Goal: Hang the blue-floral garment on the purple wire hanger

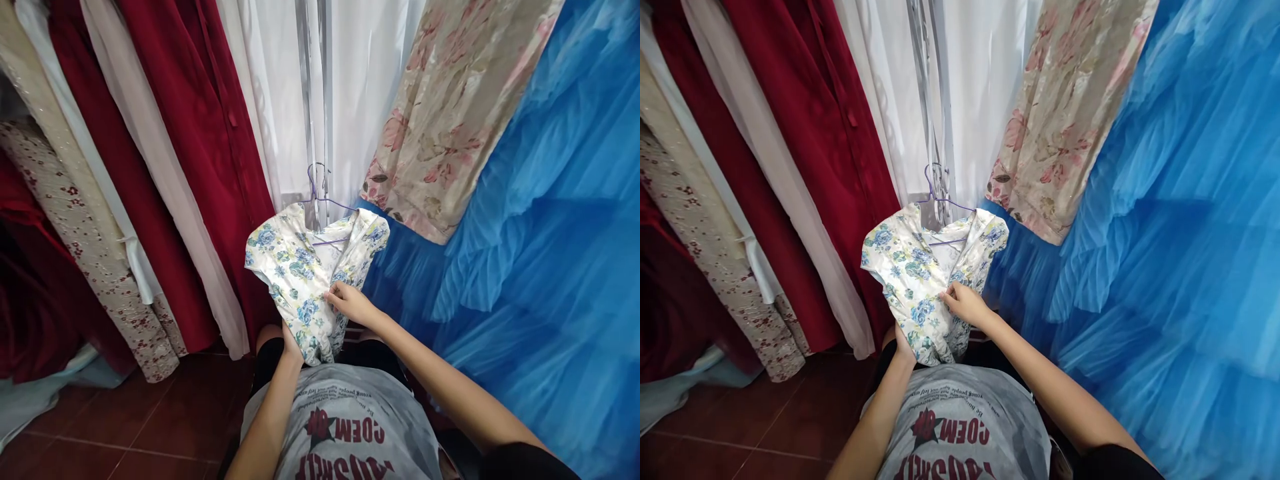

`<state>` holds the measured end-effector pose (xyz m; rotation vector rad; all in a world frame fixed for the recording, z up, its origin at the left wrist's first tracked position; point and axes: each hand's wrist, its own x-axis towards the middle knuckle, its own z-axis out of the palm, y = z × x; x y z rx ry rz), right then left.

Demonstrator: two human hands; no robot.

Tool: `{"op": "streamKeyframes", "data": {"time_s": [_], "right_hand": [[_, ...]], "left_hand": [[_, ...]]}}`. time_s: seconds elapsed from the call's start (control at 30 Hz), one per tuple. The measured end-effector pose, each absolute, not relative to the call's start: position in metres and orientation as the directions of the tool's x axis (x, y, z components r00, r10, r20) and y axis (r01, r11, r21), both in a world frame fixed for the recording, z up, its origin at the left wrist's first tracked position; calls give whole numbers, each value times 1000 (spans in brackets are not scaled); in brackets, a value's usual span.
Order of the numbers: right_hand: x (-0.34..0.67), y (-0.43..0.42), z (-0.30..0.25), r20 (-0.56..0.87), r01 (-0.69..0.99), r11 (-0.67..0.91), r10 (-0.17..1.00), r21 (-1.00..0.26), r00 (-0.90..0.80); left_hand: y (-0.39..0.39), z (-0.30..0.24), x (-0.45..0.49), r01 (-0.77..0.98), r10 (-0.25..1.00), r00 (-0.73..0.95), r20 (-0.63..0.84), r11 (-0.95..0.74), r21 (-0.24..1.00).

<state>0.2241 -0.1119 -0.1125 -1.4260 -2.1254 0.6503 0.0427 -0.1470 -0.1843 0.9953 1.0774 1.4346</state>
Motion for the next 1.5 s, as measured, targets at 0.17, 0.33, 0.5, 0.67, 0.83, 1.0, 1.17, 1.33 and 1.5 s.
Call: {"op": "streamKeyframes", "data": {"time_s": [0.17,0.33,0.5,0.67,0.83,1.0,1.17,1.33,1.5], "right_hand": [[208,-101,-116,145,814,263,965,-518,-220],[206,-96,-112,105,831,259,965,-492,-239],[219,-101,-100,153,783,327,944,-529,-291],[224,-109,-87,212,631,413,904,-657,-371],[217,-86,-59,134,386,279,922,-879,-362],[210,-35,4,117,50,139,945,-989,-307],[198,-13,41,164,-214,117,962,-970,-220],[198,-30,29,231,-289,184,963,-940,-139],[207,-42,20,302,-224,272,947,-936,-112]], "left_hand": [[-146,-196,51,-290,979,-164,125,-169,942],[-139,-203,42,-141,962,-194,192,-221,965],[-138,-207,32,129,721,-570,394,-394,910],[-124,-188,62,342,738,-293,608,-513,787],[-107,-173,81,430,825,-32,564,-498,753],[-113,-178,70,542,825,180,535,-537,646],[-112,-178,60,598,825,336,454,-559,574],[-83,-118,47,552,807,332,489,-586,593],[-46,-17,44,506,594,187,783,-741,441]]}}
